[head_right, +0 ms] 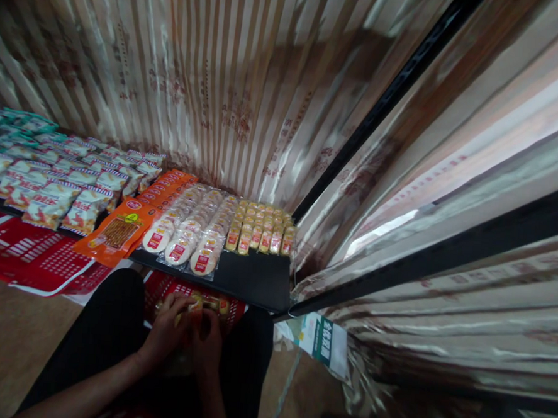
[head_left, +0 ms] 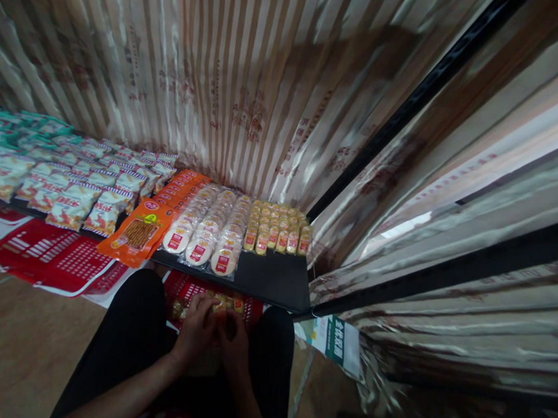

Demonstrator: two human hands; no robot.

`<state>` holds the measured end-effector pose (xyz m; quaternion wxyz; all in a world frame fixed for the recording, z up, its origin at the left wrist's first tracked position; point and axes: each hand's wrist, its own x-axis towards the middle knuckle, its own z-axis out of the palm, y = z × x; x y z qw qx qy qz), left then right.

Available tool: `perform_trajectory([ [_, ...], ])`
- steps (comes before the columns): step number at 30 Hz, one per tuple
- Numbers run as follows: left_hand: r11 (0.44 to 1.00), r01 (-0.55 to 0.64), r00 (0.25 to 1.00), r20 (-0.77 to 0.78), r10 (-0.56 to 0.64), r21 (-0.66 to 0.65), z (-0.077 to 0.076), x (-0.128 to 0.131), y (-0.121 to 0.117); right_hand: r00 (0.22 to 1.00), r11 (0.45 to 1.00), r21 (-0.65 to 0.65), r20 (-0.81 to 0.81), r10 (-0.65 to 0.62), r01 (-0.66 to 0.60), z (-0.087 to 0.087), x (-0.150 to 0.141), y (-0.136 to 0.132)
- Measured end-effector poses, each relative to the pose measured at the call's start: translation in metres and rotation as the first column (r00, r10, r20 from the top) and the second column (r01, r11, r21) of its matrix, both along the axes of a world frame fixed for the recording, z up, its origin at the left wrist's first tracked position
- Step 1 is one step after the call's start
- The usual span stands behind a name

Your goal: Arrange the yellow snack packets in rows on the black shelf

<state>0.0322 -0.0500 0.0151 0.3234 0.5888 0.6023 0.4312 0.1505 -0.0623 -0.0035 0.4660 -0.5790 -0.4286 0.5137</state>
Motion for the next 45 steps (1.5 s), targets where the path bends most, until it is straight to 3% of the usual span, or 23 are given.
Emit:
perform_trajectory([
  [5,1.0,0.017,1.0,-0.011,-0.016,0.024,0.008,0.009,0.002,0.998,0.999,-0.01,0.052,-0.035,0.036,0.008,0.005,0.003],
  [14,0.998,0.045,0.998,-0.054,-0.043,0.035,0.002,0.017,0.006,0.996,0.996,-0.008,-0.002,-0.085,0.085,0.0,0.014,0.004],
  [26,0.995,0.094,0.995,-0.047,-0.093,0.022,0.013,0.036,0.011,0.982,0.982,0.032,-0.045,-0.183,0.185,0.018,0.024,0.016],
  [36,0.994,0.106,0.989,-0.103,-0.106,-0.002,0.035,0.057,0.026,0.961,0.947,0.167,-0.057,-0.269,0.275,0.024,0.04,0.035],
  [45,0.989,0.144,0.986,-0.086,-0.142,0.016,0.048,0.073,0.046,0.953,0.952,0.136,0.092,-0.287,0.274,0.043,0.061,0.056],
])
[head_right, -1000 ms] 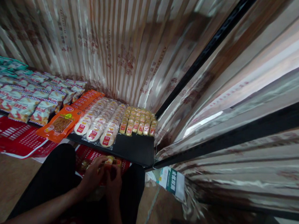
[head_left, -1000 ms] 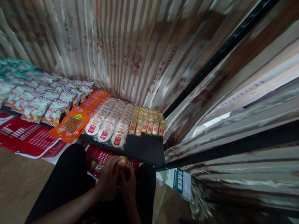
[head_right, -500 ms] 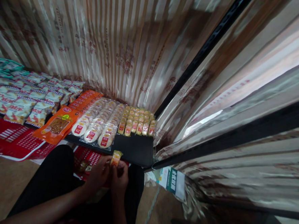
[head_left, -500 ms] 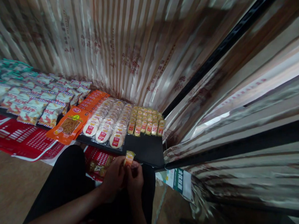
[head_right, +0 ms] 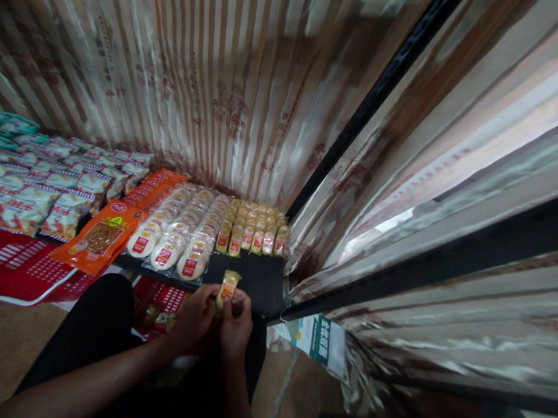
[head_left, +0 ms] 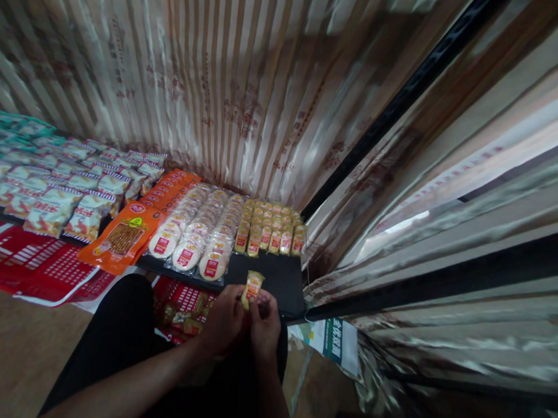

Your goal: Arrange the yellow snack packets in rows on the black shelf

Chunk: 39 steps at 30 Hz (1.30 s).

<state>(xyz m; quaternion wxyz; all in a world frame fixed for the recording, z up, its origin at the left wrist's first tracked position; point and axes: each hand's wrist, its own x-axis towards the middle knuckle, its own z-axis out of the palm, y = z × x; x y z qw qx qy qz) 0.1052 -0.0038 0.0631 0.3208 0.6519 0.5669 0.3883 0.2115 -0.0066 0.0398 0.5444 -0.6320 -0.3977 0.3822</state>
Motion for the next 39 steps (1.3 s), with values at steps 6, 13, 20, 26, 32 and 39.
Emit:
perform_trajectory([
  [6,1.0,0.017,0.999,0.039,-0.017,0.006,-0.002,0.009,0.013,1.0,1.0,-0.024,0.017,0.011,-0.011,0.0,0.013,0.015],
  [13,0.999,0.018,0.999,0.032,-0.019,0.031,-0.01,0.018,0.025,0.998,0.999,-0.037,0.055,0.024,-0.023,-0.001,0.019,0.026],
  [20,0.998,0.043,0.999,0.022,-0.044,0.038,-0.01,0.027,0.033,0.996,1.0,0.0,0.09,0.009,-0.009,0.001,0.024,0.034],
  [26,0.999,0.04,0.999,0.012,-0.039,-0.008,-0.011,0.033,0.037,0.992,0.999,0.032,0.128,-0.019,0.015,-0.003,0.025,0.04],
  [32,0.999,0.032,0.999,0.042,-0.032,-0.008,-0.019,0.04,0.04,0.99,0.999,0.021,0.135,-0.038,0.035,-0.009,0.028,0.047],
  [39,0.998,0.06,0.998,0.034,-0.06,0.0,-0.02,0.043,0.049,0.985,0.998,0.018,0.161,-0.06,0.058,-0.021,0.034,0.064],
])
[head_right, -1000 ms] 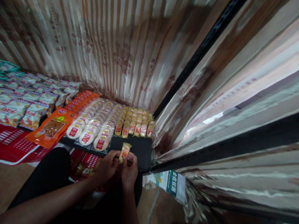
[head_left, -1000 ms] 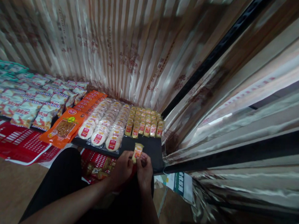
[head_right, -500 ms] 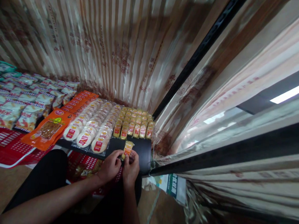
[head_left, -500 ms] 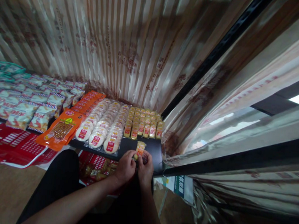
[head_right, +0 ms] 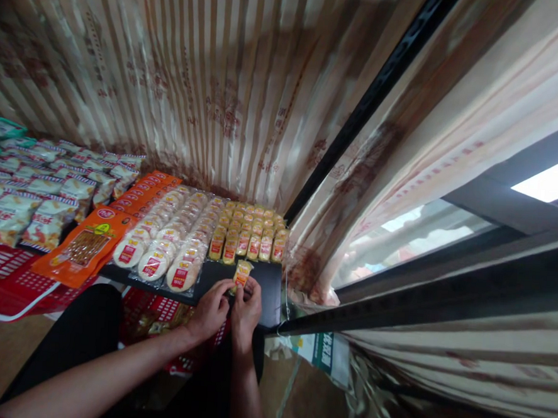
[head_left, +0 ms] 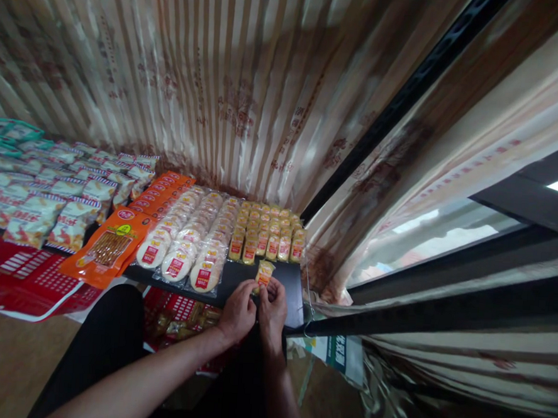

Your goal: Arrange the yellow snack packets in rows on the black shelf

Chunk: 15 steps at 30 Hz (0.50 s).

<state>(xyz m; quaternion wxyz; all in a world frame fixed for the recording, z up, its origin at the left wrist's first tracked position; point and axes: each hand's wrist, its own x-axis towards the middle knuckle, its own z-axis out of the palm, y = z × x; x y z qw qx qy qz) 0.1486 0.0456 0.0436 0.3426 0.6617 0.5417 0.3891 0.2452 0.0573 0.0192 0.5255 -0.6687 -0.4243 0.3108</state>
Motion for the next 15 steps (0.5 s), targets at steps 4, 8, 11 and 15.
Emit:
perform_trajectory([
  [4,1.0,0.01,0.999,-0.031,-0.01,0.006,-0.002,0.001,0.008,1.0,0.999,0.031,0.009,-0.022,0.021,-0.002,-0.001,0.012],
  [8,1.0,0.03,0.998,-0.059,-0.029,0.011,-0.002,0.003,0.016,0.999,0.998,0.063,0.02,-0.028,0.027,-0.001,0.0,0.022],
  [11,0.999,0.041,0.997,-0.074,-0.039,0.023,-0.001,0.006,0.021,0.999,0.998,0.064,0.041,-0.026,0.023,0.0,0.001,0.028],
  [15,0.998,0.039,0.994,-0.106,-0.035,0.043,-0.003,0.008,0.027,0.999,0.996,0.08,0.041,-0.036,0.032,0.0,0.003,0.034],
])
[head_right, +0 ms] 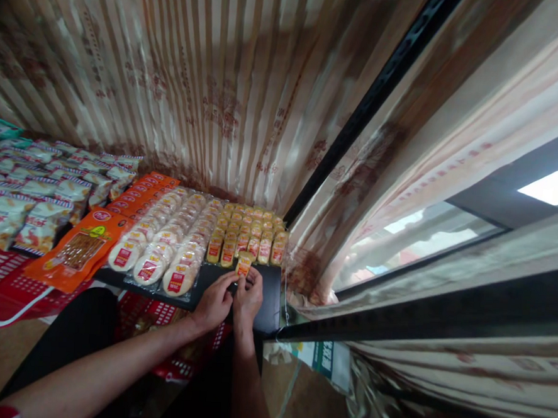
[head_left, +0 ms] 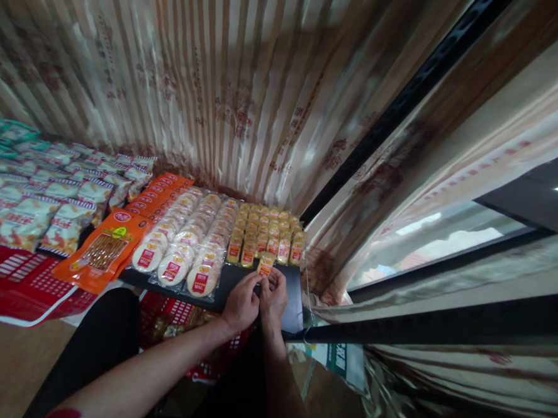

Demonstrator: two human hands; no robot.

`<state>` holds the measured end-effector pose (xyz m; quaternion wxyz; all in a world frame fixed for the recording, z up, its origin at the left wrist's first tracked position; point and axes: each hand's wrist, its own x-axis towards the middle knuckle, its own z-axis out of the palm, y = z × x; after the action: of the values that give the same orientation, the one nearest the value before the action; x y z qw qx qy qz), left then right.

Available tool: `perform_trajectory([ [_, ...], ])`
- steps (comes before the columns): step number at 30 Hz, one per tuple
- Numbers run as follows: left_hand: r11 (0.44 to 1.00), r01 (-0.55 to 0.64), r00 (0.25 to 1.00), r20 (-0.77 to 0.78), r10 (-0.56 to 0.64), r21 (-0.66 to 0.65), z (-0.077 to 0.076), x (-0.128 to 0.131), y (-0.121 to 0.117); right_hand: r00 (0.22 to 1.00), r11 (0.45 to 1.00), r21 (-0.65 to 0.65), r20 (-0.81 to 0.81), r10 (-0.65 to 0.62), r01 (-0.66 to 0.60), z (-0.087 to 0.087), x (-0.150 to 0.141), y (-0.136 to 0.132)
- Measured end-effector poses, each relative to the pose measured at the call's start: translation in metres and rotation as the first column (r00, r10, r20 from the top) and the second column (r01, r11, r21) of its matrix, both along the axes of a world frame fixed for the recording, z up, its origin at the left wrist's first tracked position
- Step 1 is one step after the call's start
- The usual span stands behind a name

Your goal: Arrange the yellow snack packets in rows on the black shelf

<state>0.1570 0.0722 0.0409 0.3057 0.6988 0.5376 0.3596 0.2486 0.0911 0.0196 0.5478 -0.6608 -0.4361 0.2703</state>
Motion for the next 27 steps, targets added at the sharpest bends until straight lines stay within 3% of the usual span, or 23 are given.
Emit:
perform_trajectory([
  [9,1.0,-0.013,0.999,-0.044,0.014,0.027,0.002,-0.002,0.01,1.0,1.0,0.0,-0.002,-0.006,0.006,-0.002,0.001,0.015],
  [17,0.99,-0.066,0.988,-0.132,0.083,0.127,0.001,-0.015,0.013,1.0,1.0,0.013,0.015,0.002,-0.002,-0.002,0.0,0.026],
  [27,0.996,0.005,0.986,-0.168,0.01,0.087,0.001,-0.025,0.028,0.999,0.999,0.034,0.035,-0.01,0.009,-0.013,-0.002,0.034],
])
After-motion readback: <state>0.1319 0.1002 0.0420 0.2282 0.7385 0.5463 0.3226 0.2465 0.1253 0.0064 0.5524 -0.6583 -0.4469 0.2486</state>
